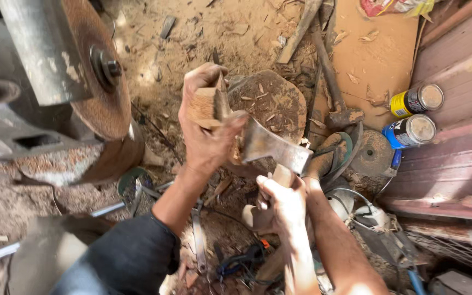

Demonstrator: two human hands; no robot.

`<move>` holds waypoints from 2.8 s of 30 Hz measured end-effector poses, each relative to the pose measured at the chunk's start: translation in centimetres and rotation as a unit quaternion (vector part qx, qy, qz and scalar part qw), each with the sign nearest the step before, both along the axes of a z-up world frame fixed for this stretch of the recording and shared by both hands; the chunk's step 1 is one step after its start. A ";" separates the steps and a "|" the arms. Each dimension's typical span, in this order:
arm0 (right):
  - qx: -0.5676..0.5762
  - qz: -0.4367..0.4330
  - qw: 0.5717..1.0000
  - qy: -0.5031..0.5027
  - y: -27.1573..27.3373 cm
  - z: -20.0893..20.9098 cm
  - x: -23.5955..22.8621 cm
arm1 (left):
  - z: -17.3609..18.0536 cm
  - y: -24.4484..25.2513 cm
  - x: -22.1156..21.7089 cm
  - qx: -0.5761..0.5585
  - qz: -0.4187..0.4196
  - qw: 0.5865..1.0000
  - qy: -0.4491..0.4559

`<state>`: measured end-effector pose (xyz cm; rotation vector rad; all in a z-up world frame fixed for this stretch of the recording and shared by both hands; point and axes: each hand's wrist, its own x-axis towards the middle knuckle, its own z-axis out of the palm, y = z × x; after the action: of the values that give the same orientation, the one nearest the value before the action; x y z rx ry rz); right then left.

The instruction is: The person uses a curved blade to shave and shape a small piece of wood on a wooden block. They then move to a bench grinder and smooth the edges and surfaces of the wood piece by pressing it against the spinning wheel.

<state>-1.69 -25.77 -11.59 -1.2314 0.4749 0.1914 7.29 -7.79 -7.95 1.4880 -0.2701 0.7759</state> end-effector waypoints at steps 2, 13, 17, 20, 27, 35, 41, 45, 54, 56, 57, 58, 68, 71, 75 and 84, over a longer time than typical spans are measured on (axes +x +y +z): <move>-0.161 -0.004 0.982 -0.096 0.2 2.4 -1.1 | -0.3 -0.6 0.6 -0.019 -0.011 1.000 -0.016; -0.298 0.043 0.937 -0.176 2.5 -3.9 0.7 | 0.2 -1.8 0.4 0.004 -0.023 1.000 -0.005; -0.171 -0.058 0.983 -0.033 -0.5 -1.5 -1.9 | -1.0 -2.2 0.1 -0.034 -0.010 0.985 0.170; -0.154 -0.071 0.982 -0.080 -0.5 2.2 -2.0 | -1.5 -2.1 2.8 -0.068 0.029 0.973 0.217; -0.414 0.001 0.866 -0.281 1.6 -7.9 -0.9 | -3.9 -3.2 4.6 -0.138 0.022 0.968 0.208; -0.329 -0.065 0.933 -0.130 -0.1 -4.4 1.2 | -4.7 -3.5 11.7 -0.020 0.069 0.963 0.261; -0.210 -0.046 0.955 -0.206 2.1 -7.5 2.5 | -11.2 -2.9 15.9 -0.017 0.067 0.965 0.252; -0.299 0.053 0.936 -0.176 1.9 -10.6 3.3 | -11.9 -2.2 16.7 -0.057 0.056 0.967 0.242; -0.232 -0.042 0.970 -0.059 1.4 -3.8 1.9 | -12.4 -3.9 14.0 -0.028 0.049 0.968 0.246; -0.190 -0.114 0.965 -0.137 1.4 -3.8 0.6 | -13.5 -3.9 13.6 0.029 0.093 0.963 0.252; -0.213 -0.087 0.966 -0.121 1.6 -4.2 0.7 | -13.2 -4.0 14.0 0.059 0.109 0.962 0.244; -0.236 -0.059 0.964 -0.104 1.8 -4.5 1.0 | -13.0 -4.0 13.7 0.014 0.084 0.967 0.242; -0.341 -0.056 0.936 -0.070 1.1 -5.0 0.1 | -12.7 -3.9 12.2 -0.020 0.047 0.952 0.301; -0.320 0.010 0.944 -0.077 2.5 -5.6 2.5 | -12.3 -3.2 13.3 0.004 0.066 0.971 0.231; -0.293 0.007 0.947 -0.131 1.9 -6.2 3.7 | -12.4 -3.3 14.0 0.039 0.081 0.979 0.183; -0.357 0.069 0.908 -0.210 1.0 -10.2 3.3 | -12.9 -2.3 15.1 0.060 0.078 0.981 0.168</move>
<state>1.62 -24.78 -21.74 -1.9719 0.0647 -0.1512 22.42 -10.05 -20.86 1.7413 0.0579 0.6258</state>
